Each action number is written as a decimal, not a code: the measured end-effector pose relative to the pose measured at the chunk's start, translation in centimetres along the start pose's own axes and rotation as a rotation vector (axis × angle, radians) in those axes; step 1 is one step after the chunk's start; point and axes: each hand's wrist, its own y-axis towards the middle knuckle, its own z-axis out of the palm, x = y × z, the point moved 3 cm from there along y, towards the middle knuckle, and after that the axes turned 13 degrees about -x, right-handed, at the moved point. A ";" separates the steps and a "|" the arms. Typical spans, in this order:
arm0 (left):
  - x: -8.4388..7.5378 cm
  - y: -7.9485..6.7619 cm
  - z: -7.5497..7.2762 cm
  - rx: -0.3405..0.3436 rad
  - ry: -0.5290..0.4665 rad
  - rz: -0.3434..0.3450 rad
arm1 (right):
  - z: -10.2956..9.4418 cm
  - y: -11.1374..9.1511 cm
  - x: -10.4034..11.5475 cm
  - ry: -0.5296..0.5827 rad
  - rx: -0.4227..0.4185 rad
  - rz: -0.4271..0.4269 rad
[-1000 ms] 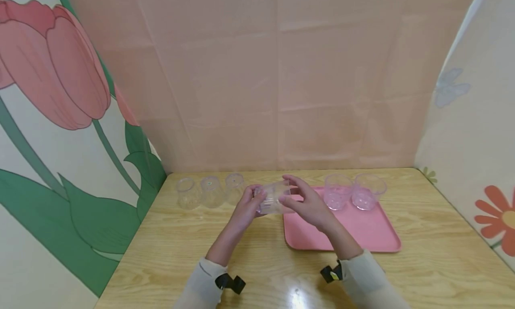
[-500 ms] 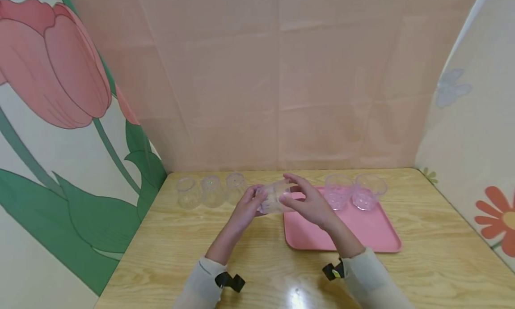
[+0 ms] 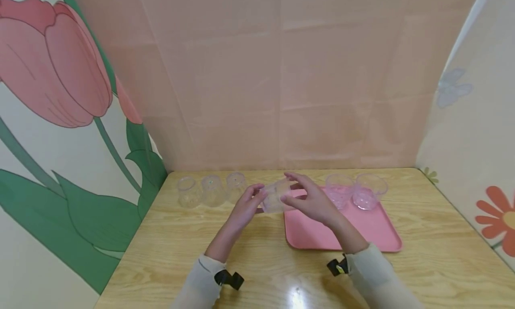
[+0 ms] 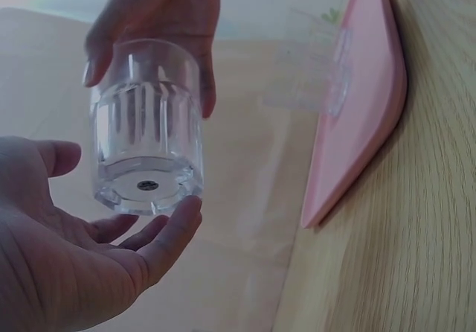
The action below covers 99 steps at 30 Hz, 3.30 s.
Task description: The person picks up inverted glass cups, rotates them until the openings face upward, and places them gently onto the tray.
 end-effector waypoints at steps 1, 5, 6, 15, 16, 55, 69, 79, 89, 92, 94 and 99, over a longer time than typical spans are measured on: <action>0.0 0.0 0.0 -0.004 0.003 0.001 | 0.0 0.0 0.0 -0.007 0.001 -0.006; 0.0 0.2 -0.1 -0.015 0.014 0.016 | -0.2 0.1 0.1 -0.030 0.006 -0.019; 0.0 0.2 -0.2 -0.019 0.015 0.016 | -0.2 0.2 0.1 -0.034 0.008 -0.020; 0.0 0.3 -0.6 -0.005 0.042 0.036 | -0.6 0.5 -0.2 -0.069 0.018 -0.046; 0.0 0.3 -0.6 -0.001 0.048 0.042 | -0.6 0.5 -0.3 -0.075 0.019 -0.049; 0.1 1.2 -2.0 -0.031 0.360 0.135 | -2.0 1.2 -2.0 -0.299 0.021 -0.135; 0.1 2.2 -2.5 -0.021 0.485 0.188 | -2.0 1.6 -2.5 -0.425 0.019 -0.198; -0.1 2.7 -2.9 -0.034 0.560 0.238 | -1.9 1.9 -3.0 -0.484 0.040 -0.214; -0.3 3.4 -3.3 -0.042 0.610 0.281 | -2.1 2.4 -3.1 -0.523 0.060 -0.235; -0.3 3.4 -3.4 -0.032 0.606 0.269 | -2.2 2.5 -3.1 -0.538 0.068 -0.233; -0.3 3.5 -3.4 -0.029 0.610 0.268 | -2.2 2.6 -3.2 -0.547 0.070 -0.231; -0.2 3.8 -3.7 -0.032 0.629 0.279 | -2.3 2.7 -3.5 -0.560 0.072 -0.225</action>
